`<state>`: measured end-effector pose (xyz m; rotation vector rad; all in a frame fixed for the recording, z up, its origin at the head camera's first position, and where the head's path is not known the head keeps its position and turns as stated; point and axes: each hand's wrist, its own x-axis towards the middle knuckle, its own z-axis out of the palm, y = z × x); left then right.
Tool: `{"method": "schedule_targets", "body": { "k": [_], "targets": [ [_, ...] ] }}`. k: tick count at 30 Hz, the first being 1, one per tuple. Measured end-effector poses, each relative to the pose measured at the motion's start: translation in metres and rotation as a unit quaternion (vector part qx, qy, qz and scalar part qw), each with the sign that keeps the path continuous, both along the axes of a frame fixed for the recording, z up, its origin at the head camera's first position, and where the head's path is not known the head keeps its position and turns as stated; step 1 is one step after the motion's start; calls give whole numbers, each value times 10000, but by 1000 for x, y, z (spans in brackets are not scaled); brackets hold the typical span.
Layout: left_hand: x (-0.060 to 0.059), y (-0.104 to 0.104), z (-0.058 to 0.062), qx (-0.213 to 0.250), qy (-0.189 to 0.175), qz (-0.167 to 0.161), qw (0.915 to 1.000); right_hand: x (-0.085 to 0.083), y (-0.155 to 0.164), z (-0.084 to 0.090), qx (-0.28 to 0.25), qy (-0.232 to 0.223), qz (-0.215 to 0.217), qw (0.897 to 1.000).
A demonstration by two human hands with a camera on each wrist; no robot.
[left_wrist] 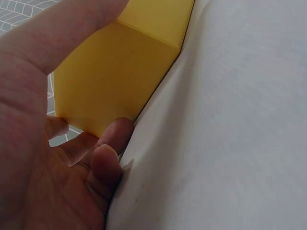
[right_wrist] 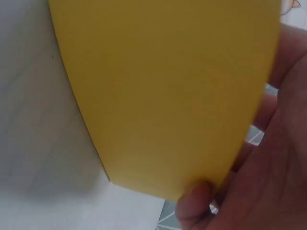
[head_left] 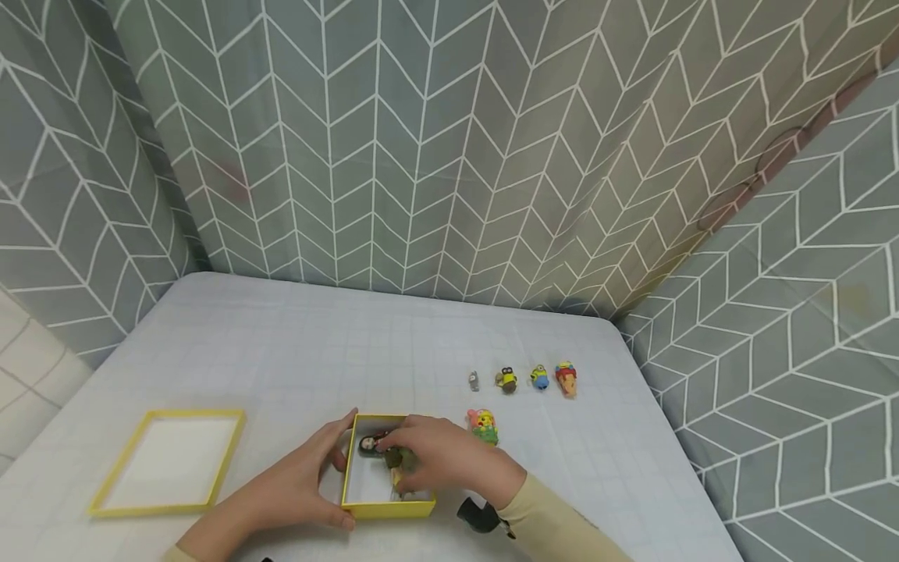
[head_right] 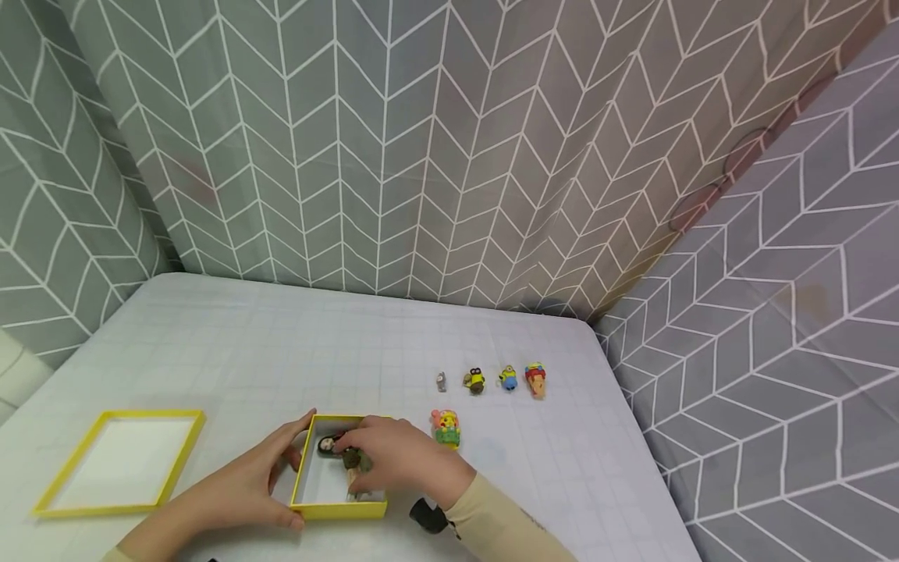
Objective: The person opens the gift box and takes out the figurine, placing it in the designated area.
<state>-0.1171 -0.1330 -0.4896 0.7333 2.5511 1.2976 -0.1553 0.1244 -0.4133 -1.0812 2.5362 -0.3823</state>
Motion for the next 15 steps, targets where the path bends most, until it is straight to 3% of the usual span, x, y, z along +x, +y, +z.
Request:
{"method": "schedule_targets", "body": {
  "k": [6, 15],
  "targets": [
    [1, -1, 1, 37, 120, 13, 9999, 8, -9, 0, 532, 397, -71, 9978],
    [1, -1, 3, -35, 9, 54, 10000, 15, -20, -1, 949, 701, -261, 9927]
  ]
}}
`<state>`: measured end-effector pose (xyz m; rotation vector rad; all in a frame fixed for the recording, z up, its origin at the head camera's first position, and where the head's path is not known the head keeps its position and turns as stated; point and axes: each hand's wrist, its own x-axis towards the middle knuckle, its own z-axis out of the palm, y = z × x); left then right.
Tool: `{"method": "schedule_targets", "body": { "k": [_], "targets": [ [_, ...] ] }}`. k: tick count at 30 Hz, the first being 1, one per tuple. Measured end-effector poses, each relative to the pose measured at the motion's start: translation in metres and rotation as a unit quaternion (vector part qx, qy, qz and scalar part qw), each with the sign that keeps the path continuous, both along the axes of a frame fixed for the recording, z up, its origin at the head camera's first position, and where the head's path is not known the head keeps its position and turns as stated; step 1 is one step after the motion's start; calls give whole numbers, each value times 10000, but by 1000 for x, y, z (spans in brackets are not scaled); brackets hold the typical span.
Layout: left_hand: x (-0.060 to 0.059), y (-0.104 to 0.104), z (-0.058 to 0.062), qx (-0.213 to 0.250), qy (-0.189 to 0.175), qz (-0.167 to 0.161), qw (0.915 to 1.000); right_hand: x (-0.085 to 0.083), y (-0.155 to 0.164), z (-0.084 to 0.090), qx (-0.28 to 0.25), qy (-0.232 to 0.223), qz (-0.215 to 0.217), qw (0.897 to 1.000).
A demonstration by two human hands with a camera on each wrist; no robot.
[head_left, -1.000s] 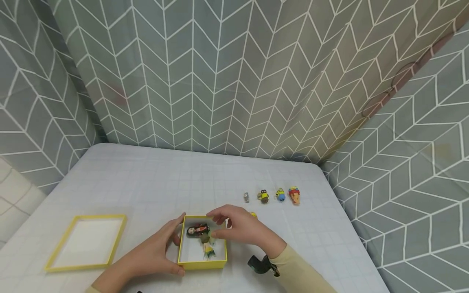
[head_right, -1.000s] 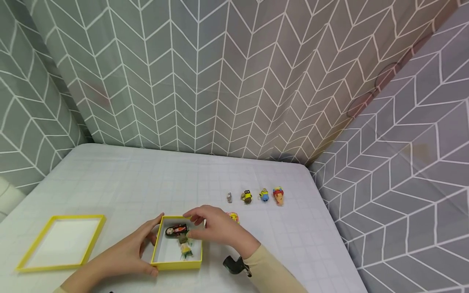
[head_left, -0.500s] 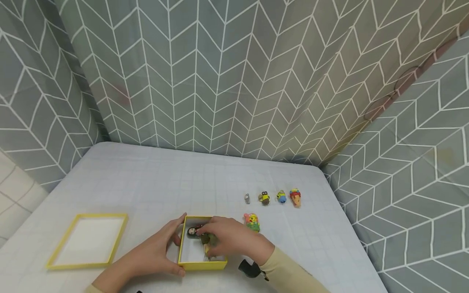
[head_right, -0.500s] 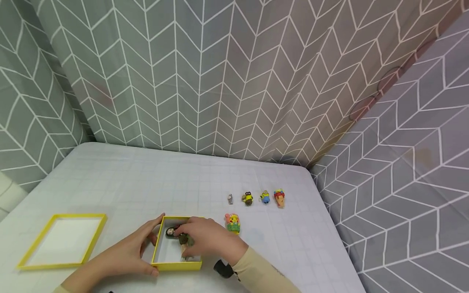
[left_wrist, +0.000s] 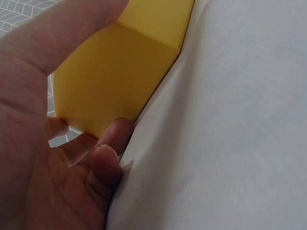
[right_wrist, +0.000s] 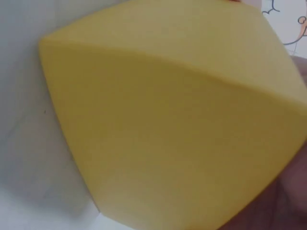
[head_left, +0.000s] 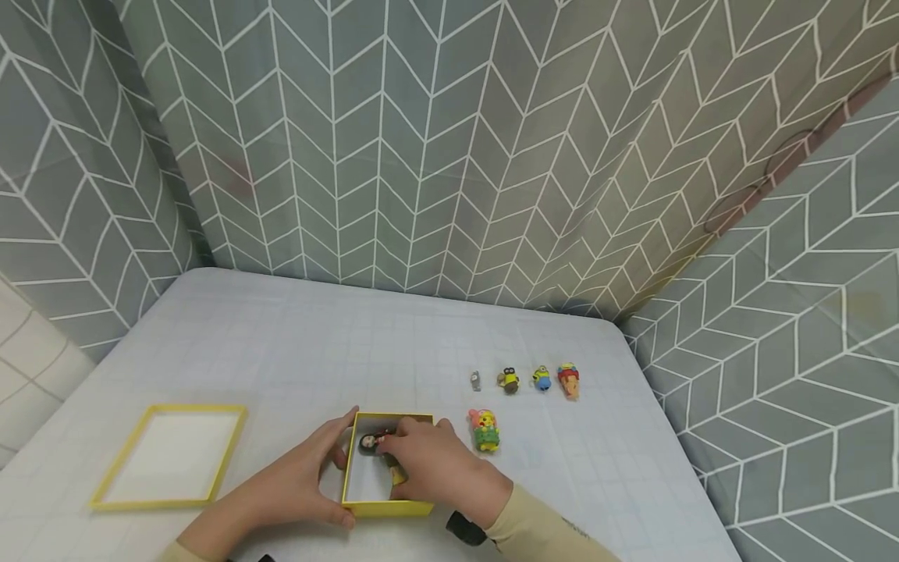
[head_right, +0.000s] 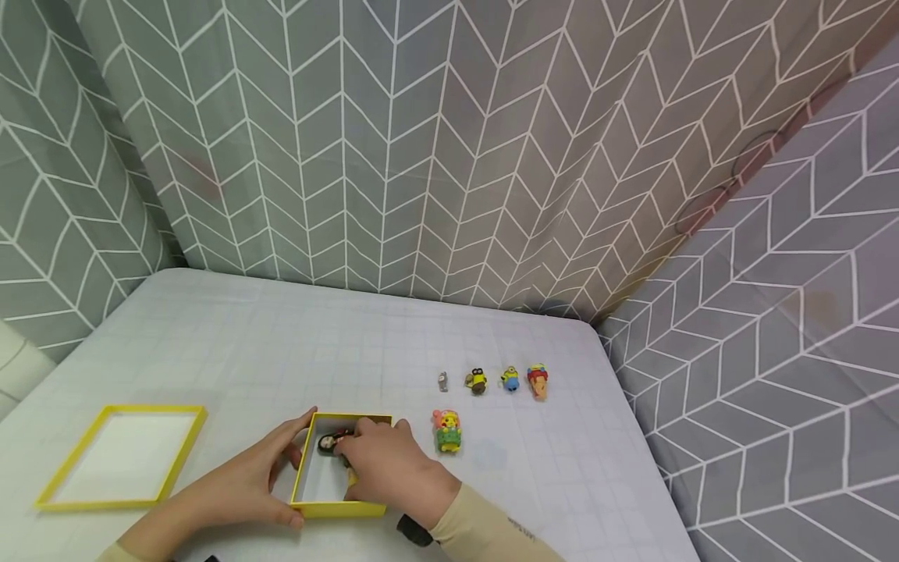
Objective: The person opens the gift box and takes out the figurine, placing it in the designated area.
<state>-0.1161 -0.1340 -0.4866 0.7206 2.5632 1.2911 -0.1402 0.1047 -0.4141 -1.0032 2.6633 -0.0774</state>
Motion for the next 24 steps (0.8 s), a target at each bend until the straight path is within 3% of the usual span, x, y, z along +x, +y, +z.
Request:
{"method": "schedule_targets", "body": {
  "k": [9, 24],
  "targets": [
    [0, 0, -3, 46, 169, 9, 9998, 4, -7, 0, 301, 451, 10, 9985],
    [-1, 1, 0, 75, 246, -57, 9997, -3, -9, -3, -55, 0, 521, 9986]
  ]
}}
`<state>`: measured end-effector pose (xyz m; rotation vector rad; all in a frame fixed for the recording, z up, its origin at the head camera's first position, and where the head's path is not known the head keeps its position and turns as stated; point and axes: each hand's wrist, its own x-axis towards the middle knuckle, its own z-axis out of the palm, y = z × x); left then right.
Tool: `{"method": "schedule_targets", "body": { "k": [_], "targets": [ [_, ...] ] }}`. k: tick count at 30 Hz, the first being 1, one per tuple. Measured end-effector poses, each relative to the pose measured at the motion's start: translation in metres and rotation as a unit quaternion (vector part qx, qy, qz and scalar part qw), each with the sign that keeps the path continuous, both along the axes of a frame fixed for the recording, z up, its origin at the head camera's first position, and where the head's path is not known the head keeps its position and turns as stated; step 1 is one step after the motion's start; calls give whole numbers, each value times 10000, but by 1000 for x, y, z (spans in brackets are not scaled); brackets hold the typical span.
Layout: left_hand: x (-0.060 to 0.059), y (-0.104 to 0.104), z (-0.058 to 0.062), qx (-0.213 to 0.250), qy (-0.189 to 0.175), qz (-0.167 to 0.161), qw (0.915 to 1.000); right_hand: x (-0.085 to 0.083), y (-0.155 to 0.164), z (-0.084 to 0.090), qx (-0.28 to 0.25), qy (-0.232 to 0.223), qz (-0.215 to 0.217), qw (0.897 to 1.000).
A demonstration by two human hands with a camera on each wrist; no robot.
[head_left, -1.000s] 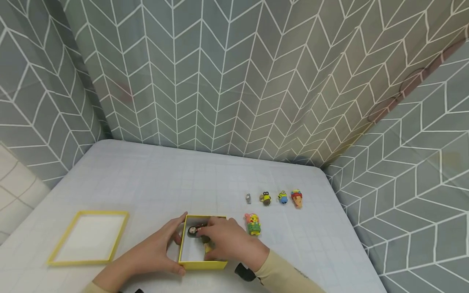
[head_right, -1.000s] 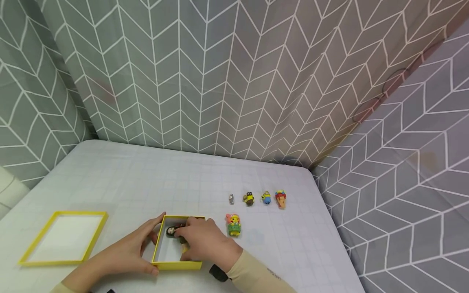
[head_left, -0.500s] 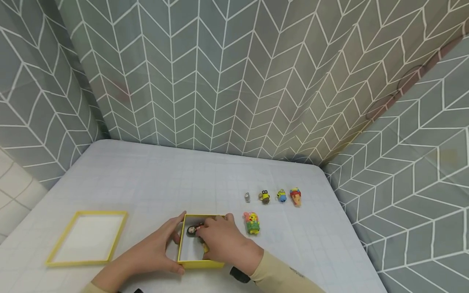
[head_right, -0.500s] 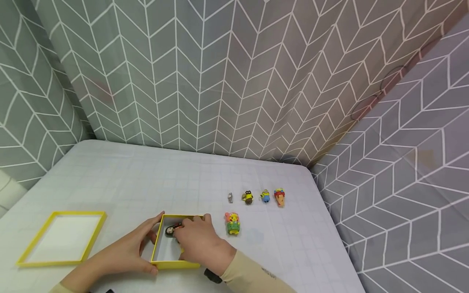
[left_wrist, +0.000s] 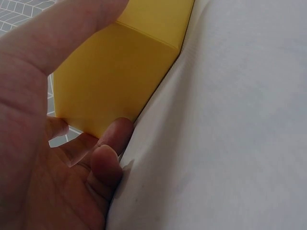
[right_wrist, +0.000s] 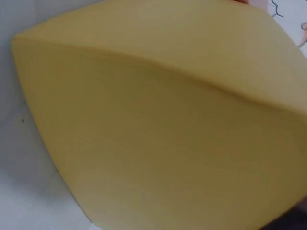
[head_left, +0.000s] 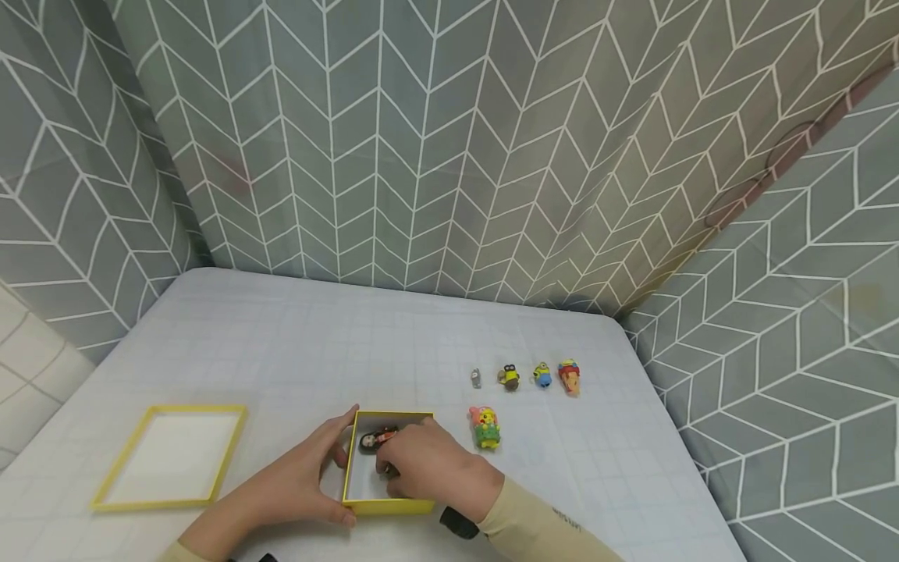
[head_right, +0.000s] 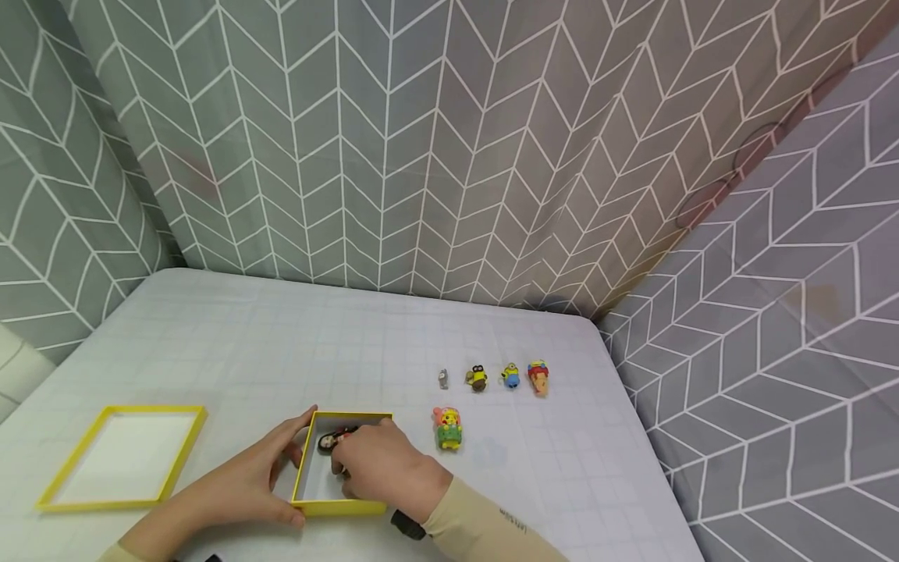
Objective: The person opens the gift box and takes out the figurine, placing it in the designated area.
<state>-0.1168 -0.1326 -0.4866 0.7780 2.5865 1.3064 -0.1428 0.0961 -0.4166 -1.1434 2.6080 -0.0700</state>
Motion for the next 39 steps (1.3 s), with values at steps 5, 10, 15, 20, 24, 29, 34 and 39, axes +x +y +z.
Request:
{"method": "schedule_targets", "body": {
  "k": [5, 10, 15, 20, 24, 29, 34, 39],
  "targets": [
    [0, -1, 0, 39, -71, -25, 10000, -4, 4, 2, -728, -125, 76, 9972],
    [0, -1, 0, -7, -197, 3, 9998, -13, 10, 3, -1789, -615, 34, 9819],
    [0, -1, 0, -50, -329, -3, 9994, -20, 18, 0, -2756, -1102, -261, 9546],
    [0, 0, 0, -112, -369, 17, 9993, -21, 20, -2, -3267, -1662, -729, 9275],
    [0, 0, -1, -78, -333, 39, 9994, -20, 20, -2, -3539, -1903, -785, 9124],
    [0, 1, -1, -5, -316, 26, 9995, -20, 21, -5, -3659, -2019, -733, 9055],
    [0, 2, 1, -80, -273, 17, 9996, -21, 24, -8, -3783, -2083, -1119, 8950],
    [-1, 1, 0, -122, -219, 84, 9997, -21, 27, -7, -3834, -2430, -1214, 8828]
  ]
}}
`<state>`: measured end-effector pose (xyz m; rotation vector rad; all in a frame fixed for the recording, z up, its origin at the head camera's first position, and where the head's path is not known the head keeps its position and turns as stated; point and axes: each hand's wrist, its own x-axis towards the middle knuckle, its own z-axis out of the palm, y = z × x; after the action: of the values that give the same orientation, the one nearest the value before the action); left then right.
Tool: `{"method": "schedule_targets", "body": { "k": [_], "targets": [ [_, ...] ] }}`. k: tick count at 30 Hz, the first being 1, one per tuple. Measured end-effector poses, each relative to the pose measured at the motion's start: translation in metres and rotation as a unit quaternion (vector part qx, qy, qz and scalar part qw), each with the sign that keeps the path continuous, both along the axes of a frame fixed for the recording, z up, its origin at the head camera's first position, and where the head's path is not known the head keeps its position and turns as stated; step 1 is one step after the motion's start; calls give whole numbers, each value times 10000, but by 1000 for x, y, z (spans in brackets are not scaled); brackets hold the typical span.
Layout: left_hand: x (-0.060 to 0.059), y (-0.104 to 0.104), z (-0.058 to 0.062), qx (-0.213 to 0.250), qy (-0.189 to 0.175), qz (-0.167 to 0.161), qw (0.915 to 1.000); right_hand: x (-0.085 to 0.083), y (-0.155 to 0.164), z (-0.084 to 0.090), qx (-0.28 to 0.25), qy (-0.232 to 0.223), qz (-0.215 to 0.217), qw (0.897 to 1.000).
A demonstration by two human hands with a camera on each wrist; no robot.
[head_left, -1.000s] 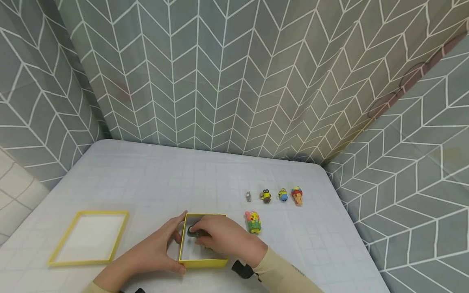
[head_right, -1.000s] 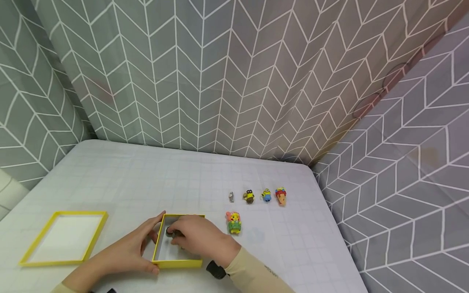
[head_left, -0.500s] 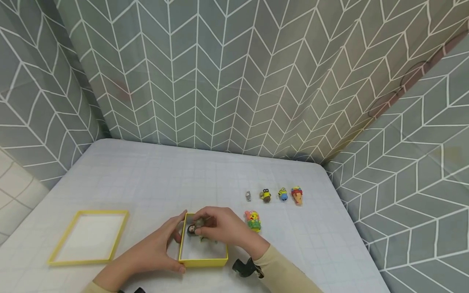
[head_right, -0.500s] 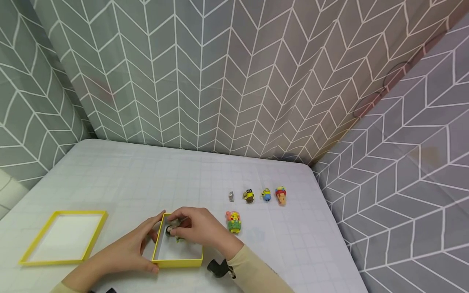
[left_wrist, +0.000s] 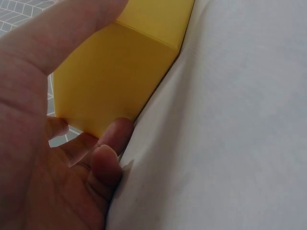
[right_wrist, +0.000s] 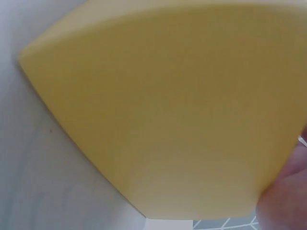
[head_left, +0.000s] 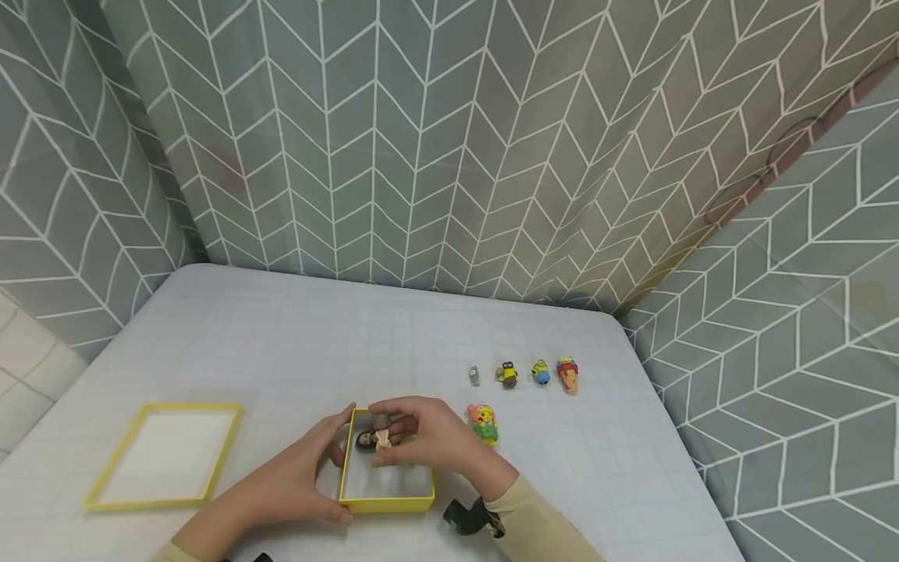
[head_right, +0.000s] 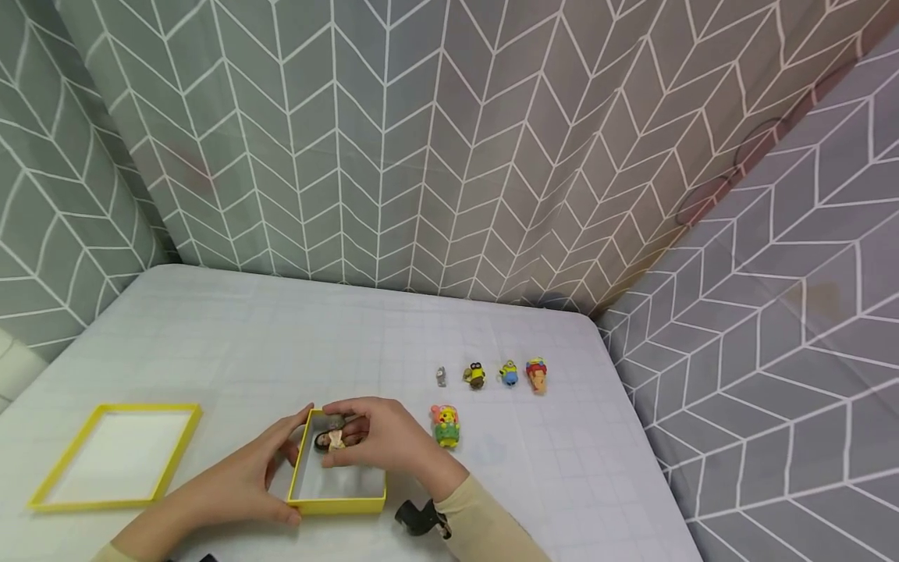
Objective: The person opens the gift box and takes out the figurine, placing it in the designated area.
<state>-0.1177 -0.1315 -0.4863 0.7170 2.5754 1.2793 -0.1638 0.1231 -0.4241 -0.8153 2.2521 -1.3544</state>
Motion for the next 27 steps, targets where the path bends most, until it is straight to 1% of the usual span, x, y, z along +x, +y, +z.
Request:
{"method": "schedule_targets", "body": {
  "k": [5, 9, 15, 18, 22, 24, 27],
  "targets": [
    [-1, -1, -1, 28, -69, -17, 10000, -1, 2, -2, -38, -9, 9, 10000],
    [0, -1, -2, 14, -82, -2, 10000, -1, 2, -3, -175, -125, -42, 9998],
    [-1, -1, -1, 18, -152, 16, 9999, 1, 0, -2, -426, 18, -85, 9991],
    [-2, -1, 0, -8, -164, 23, 9999, 2, -1, -3, -519, 48, -33, 9986],
    [-2, -1, 0, -22, -210, 10, 9998, 3, -4, -5, -457, 179, 71, 9988],
    [-2, -1, 0, -4, -219, -3, 9998, 4, -5, -5, -356, 248, 58, 9990],
    [-1, -1, -1, 34, -212, -30, 9998, 4, -5, -4, -269, 213, 22, 9994]
  ]
}}
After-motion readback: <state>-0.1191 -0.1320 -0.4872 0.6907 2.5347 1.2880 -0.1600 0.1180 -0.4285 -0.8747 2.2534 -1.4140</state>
